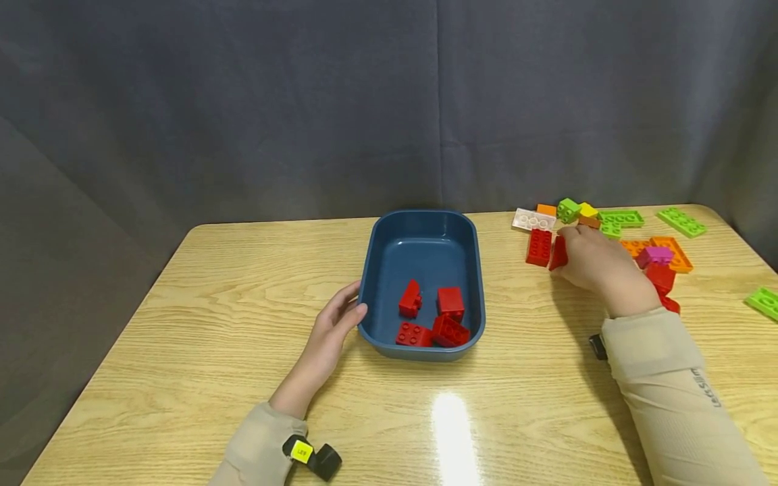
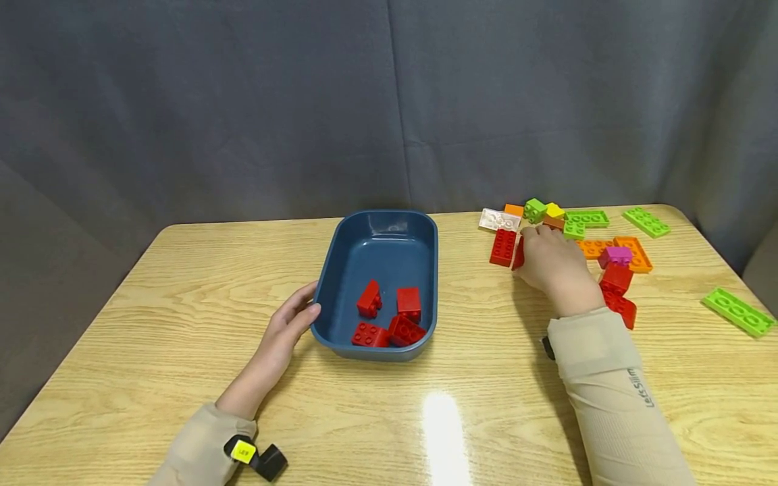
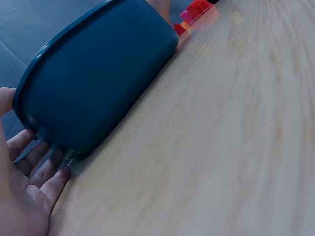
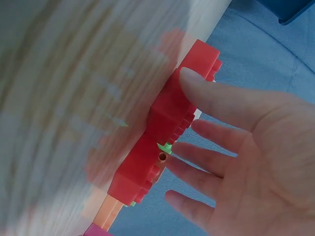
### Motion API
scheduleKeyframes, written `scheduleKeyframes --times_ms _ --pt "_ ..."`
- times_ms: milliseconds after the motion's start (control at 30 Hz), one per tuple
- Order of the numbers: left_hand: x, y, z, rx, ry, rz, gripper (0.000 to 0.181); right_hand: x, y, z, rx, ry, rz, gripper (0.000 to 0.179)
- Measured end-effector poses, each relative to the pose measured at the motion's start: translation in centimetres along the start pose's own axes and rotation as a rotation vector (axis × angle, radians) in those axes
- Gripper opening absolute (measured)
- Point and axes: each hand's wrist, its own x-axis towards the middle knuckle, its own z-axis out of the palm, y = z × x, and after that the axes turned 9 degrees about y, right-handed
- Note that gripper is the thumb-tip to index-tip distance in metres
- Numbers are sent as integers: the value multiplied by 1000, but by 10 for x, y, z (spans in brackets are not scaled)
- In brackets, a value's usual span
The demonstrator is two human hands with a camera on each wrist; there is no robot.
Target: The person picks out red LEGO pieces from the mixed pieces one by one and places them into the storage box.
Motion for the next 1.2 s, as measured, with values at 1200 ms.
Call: scheduleKeyframes --times_ms 1200 --pt "0 0 1 -7 8 -3 50 -7 -26 -18 -18 8 -6 58"
